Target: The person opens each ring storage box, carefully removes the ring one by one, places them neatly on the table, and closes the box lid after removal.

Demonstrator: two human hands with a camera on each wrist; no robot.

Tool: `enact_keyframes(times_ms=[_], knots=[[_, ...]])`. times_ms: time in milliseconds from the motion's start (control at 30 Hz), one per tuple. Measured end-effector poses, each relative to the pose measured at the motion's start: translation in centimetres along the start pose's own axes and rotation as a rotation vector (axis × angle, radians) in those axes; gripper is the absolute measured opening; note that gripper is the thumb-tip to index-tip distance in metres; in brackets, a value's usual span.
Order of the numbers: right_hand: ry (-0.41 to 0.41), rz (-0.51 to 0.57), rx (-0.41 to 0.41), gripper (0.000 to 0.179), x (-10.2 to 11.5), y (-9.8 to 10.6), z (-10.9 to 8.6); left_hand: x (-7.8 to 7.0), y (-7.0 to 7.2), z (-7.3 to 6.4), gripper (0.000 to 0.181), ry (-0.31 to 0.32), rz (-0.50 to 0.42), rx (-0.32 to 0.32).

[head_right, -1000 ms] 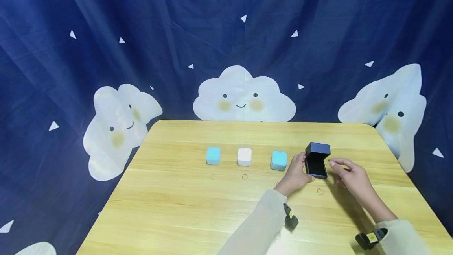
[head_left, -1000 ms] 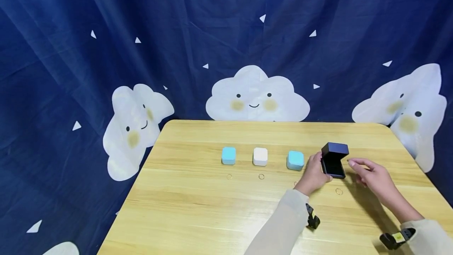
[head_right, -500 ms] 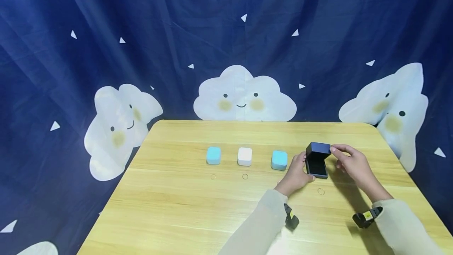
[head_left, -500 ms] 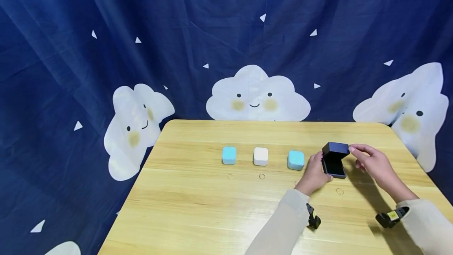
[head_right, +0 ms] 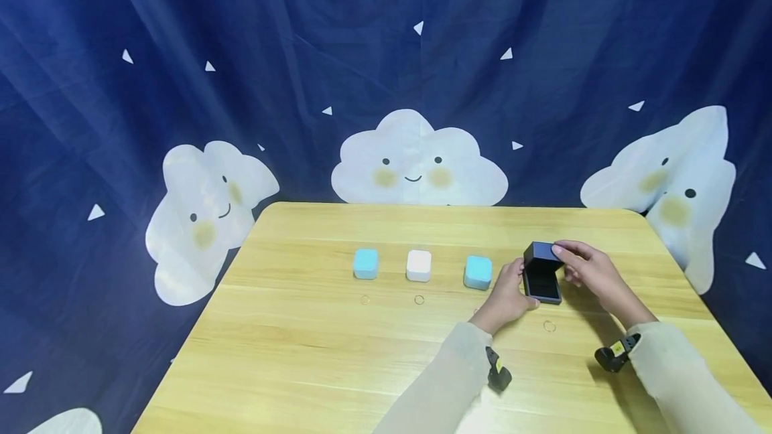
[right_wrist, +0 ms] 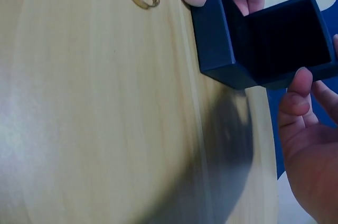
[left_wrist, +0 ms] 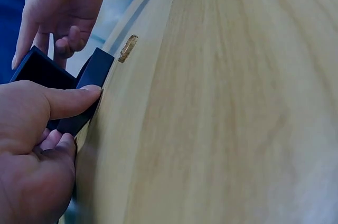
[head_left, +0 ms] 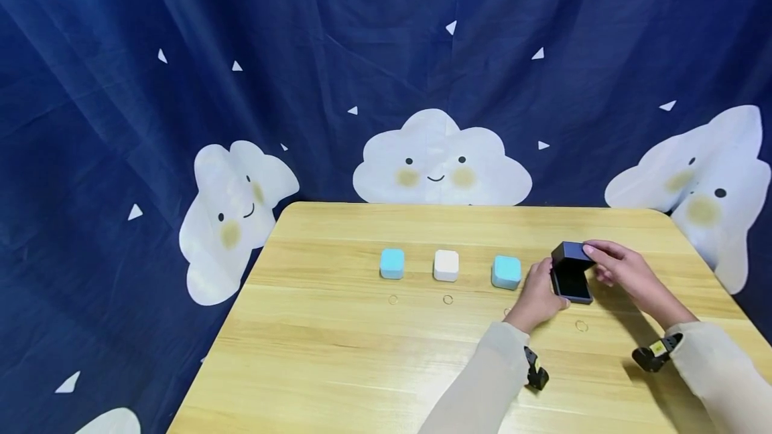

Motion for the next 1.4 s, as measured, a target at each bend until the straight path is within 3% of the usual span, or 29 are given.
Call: enact_keyframes(times_ms=[400, 700, 933, 1233, 1400], knots=[[-0.013, 0.092, 0.038, 0.009, -1.0, -0.3, 0.1, 0.1, -0.1, 0.1, 0.087, -0.006, -0.012, -0.009], [0.006, 0.142, 0.069, 0.018, -0.9, -1.1, -0.3, 0.3, -0.2, 0.1, 0.087, 0.020, -0.024, 0.001], [0.018, 0.119, 0.077, 0.017, -1.1, -1.2, -0.6, 0.4, -0.3, 0.1, 0.088, 0.016, -0.039, 0.008], [0.078, 0.206, 0.101, 0.015, -1.2, -1.8, -1.3, 0.2, -0.2, 0.1, 0.086, -0.005, 0.003, 0.004], [0.081, 0.248, 0.118, 0.024, -1.6, -1.9, -1.5, 0.1, -0.2, 0.3, 0.083, -0.012, 0.016, 0.001]])
Point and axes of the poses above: each hand's wrist, its own z-axis towards the middle knuckle, its own y-axis out of the back of the hand, x = y × z, the point moved 8 cm from there along z, towards the middle knuckle, and after that the axes turned 9 degrees about x, right-handed, at the moved point
